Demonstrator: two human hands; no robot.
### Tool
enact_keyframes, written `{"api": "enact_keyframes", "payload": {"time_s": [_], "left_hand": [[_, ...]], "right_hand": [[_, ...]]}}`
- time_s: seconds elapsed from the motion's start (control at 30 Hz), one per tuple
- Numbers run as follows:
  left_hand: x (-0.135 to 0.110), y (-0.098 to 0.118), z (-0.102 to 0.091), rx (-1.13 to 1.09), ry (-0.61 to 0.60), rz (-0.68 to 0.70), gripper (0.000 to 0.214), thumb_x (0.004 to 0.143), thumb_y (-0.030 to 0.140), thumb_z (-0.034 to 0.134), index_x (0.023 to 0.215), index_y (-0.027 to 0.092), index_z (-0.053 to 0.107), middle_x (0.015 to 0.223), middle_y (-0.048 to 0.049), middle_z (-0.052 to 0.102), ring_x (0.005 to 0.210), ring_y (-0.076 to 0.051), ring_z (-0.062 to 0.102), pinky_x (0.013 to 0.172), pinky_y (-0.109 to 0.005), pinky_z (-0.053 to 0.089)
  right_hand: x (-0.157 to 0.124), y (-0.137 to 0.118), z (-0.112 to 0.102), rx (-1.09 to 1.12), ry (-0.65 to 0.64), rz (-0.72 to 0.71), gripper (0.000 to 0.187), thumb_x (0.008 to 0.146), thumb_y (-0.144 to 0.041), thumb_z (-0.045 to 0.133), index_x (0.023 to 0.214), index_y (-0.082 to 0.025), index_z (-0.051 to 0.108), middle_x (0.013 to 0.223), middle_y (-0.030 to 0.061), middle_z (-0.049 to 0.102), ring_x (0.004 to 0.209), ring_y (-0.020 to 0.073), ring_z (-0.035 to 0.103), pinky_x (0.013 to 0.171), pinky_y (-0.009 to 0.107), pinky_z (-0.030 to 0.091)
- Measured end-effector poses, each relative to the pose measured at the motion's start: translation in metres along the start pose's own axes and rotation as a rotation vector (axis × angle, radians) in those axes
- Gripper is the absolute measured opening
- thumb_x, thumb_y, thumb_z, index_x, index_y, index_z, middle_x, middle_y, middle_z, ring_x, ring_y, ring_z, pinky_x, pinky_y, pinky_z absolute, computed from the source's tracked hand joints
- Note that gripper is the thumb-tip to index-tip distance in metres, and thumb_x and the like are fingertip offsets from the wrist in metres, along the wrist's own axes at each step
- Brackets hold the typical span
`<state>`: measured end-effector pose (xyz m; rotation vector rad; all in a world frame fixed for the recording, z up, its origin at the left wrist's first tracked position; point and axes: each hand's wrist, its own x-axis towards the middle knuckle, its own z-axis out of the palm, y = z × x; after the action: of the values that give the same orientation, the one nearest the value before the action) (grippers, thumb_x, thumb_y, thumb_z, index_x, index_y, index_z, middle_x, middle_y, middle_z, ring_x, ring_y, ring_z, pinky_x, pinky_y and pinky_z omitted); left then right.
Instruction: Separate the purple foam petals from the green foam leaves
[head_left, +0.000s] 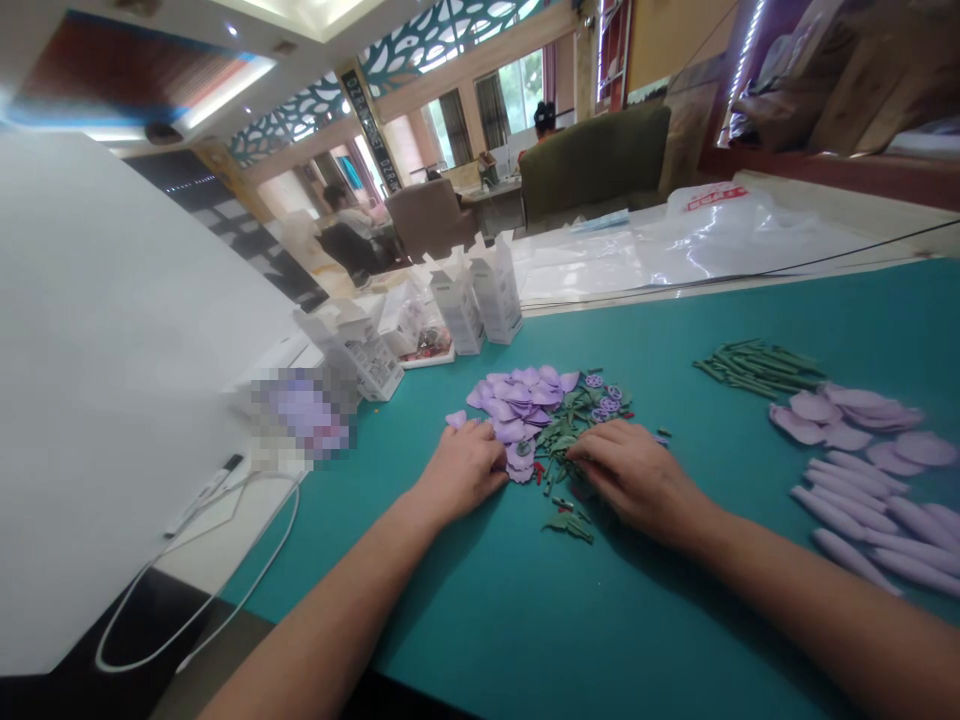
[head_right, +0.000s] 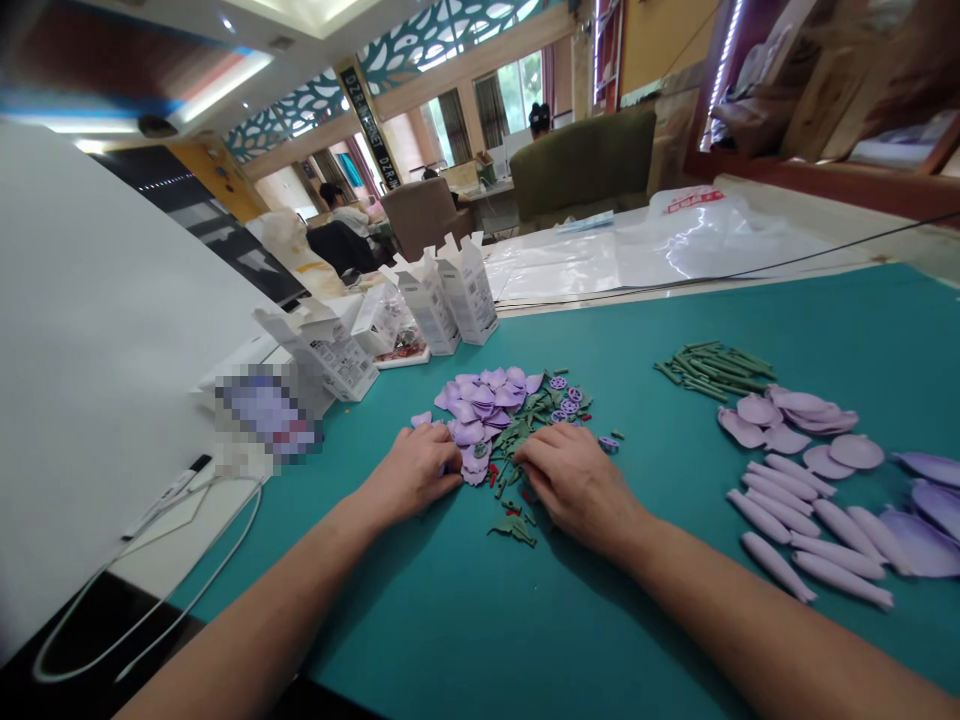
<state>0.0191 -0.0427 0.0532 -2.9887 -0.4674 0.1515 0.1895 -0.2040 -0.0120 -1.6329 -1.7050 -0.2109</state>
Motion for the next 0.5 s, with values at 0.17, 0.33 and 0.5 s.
{"api": "enact_keyframes", "payload": {"time_s": [0.17, 0.33, 0.5], "left_hand": [[0.0001, -0.0014, 0.002, -0.006, -0.023, 0.011, 0.007, 0.088, 0.025, 0.062, 0.086, 0.021, 0.067, 0.098, -0.0061, 0.063, 0.099, -0.025, 0.054, 0.076, -0.035, 0.036], [-0.0007, -0.0033, 0.0027, 0.007, -0.048, 0.015, 0.01, 0.09, 0.029, 0.063, 0.088, 0.019, 0.066, 0.103, -0.007, 0.063, 0.101, -0.025, 0.053, 0.076, -0.035, 0.035], [-0.0061, -0.0003, -0.0047, -0.01, -0.079, 0.007, 0.01, 0.089, 0.028, 0.065, 0.09, 0.018, 0.066, 0.103, -0.0066, 0.063, 0.102, -0.025, 0.053, 0.076, -0.034, 0.033]], "right_hand": [[-0.0001, -0.0002, 0.0001, 0.003, -0.006, 0.006, 0.023, 0.097, -0.021, 0.041, 0.091, -0.02, 0.064, 0.091, 0.0085, 0.069, 0.085, 0.0223, 0.06, 0.077, 0.036, 0.041], [-0.0004, -0.0005, 0.0004, 0.01, -0.002, 0.006, 0.021, 0.096, -0.018, 0.043, 0.091, -0.019, 0.064, 0.092, 0.0083, 0.069, 0.085, 0.0224, 0.059, 0.078, 0.036, 0.041], [-0.0003, -0.0001, -0.0001, 0.008, -0.006, 0.0, 0.02, 0.095, -0.017, 0.043, 0.092, -0.019, 0.063, 0.092, 0.0081, 0.069, 0.086, 0.0225, 0.059, 0.077, 0.035, 0.04]]}}
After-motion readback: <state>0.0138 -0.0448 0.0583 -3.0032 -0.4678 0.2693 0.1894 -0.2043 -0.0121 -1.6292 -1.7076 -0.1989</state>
